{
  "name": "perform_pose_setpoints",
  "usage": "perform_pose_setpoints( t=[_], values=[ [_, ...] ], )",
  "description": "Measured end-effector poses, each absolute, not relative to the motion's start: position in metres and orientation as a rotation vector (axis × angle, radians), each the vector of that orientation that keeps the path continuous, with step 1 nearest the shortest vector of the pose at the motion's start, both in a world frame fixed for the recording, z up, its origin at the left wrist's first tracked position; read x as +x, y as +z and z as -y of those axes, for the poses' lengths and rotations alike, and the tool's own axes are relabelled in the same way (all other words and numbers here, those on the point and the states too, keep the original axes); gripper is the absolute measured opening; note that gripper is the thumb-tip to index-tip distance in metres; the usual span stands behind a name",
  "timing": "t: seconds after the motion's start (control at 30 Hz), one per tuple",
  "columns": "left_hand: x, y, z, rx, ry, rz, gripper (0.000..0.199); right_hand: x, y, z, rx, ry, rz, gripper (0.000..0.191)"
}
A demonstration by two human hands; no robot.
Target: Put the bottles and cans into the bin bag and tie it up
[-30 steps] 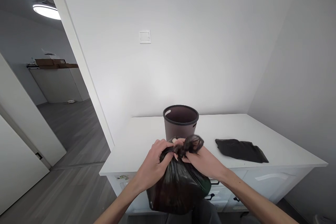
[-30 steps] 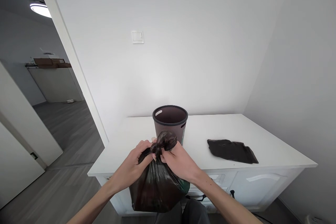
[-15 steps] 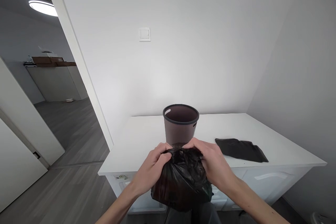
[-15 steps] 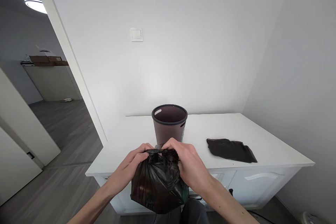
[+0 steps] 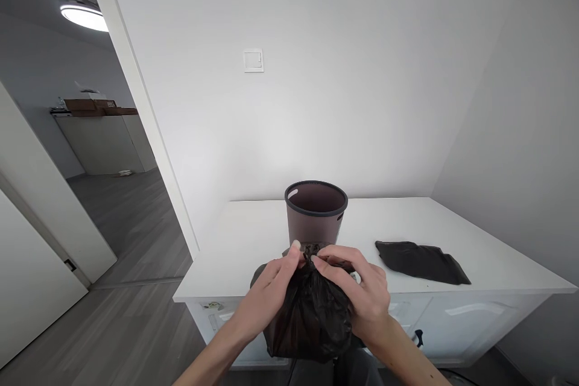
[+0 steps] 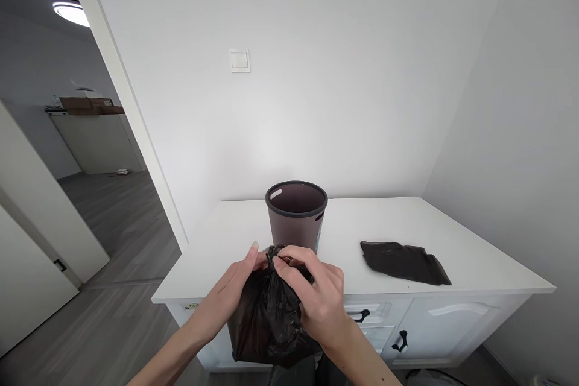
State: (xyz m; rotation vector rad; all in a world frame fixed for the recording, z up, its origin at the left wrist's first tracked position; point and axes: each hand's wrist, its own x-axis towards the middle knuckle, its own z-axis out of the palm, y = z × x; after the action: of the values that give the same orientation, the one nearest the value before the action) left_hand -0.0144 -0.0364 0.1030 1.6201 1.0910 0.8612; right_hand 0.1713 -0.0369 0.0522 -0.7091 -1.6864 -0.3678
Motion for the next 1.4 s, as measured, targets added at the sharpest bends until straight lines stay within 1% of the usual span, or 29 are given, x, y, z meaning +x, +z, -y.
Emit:
perform_pose_setpoints(
  t=[0.13, 0.2, 0.43, 0.53, 0.63, 0.83, 0.93, 1.1, 1.2, 1.3, 1.33, 1.4],
  values=[
    [-0.009, 0.114, 0.038, 1.496, 0.845, -0.916, 0.045, 0.17, 0.053, 0.036, -0.727, -0.398, 1.666, 0.038],
    [-0.007, 0.117, 0.039, 1.443, 0.905, -0.921, 0.041, 0.169, 0.055, 0.037, -0.715, -0.407, 1.668, 0.037],
    [-0.014, 0.108, 0.032, 1.487, 1.081, -1.008, 0.038, 0.171, 0.058, 0.043, -0.68, -0.376, 1.81, 0.051],
    [-0.018, 0.1, 0.028, 1.456, 1.114, -1.026, 0.039, 0.174, 0.052, 0.048, -0.695, -0.364, 1.836, 0.058],
    [-0.024, 0.09, 0.022, 1.454, 1.121, -1.082, 0.04, 0.176, 0.038, 0.053, -0.739, -0.32, 1.858, 0.06],
    [-0.044, 0.07, 0.007, 1.523, 1.135, -1.194, 0.041, 0.172, 0.015, 0.063, -0.8, -0.27, 1.896, 0.06],
    [-0.054, 0.064, -0.002, 1.457, 1.215, -1.288, 0.045, 0.168, 0.011, 0.068, -0.816, -0.291, 1.868, 0.061],
    [-0.062, 0.054, -0.019, 1.383, 1.327, -1.333, 0.05, 0.172, -0.002, 0.074, -0.953, -0.262, 1.799, 0.051],
    [-0.055, 0.061, -0.017, 1.445, 1.334, -1.309, 0.046, 0.177, -0.012, 0.076, -1.062, -0.081, 1.78, 0.042],
    [-0.042, 0.08, -0.004, 1.571, 1.303, -1.233, 0.041, 0.174, -0.016, 0.073, -1.156, 0.087, 1.765, 0.034],
    [-0.037, 0.086, 0.001, 1.604, 1.283, -1.2, 0.04, 0.171, -0.016, 0.07, -1.172, 0.1, 1.769, 0.034],
    [-0.029, 0.096, 0.01, 1.663, 1.235, -1.149, 0.036, 0.161, -0.013, 0.062, -1.182, 0.073, 1.794, 0.045]
  ],
)
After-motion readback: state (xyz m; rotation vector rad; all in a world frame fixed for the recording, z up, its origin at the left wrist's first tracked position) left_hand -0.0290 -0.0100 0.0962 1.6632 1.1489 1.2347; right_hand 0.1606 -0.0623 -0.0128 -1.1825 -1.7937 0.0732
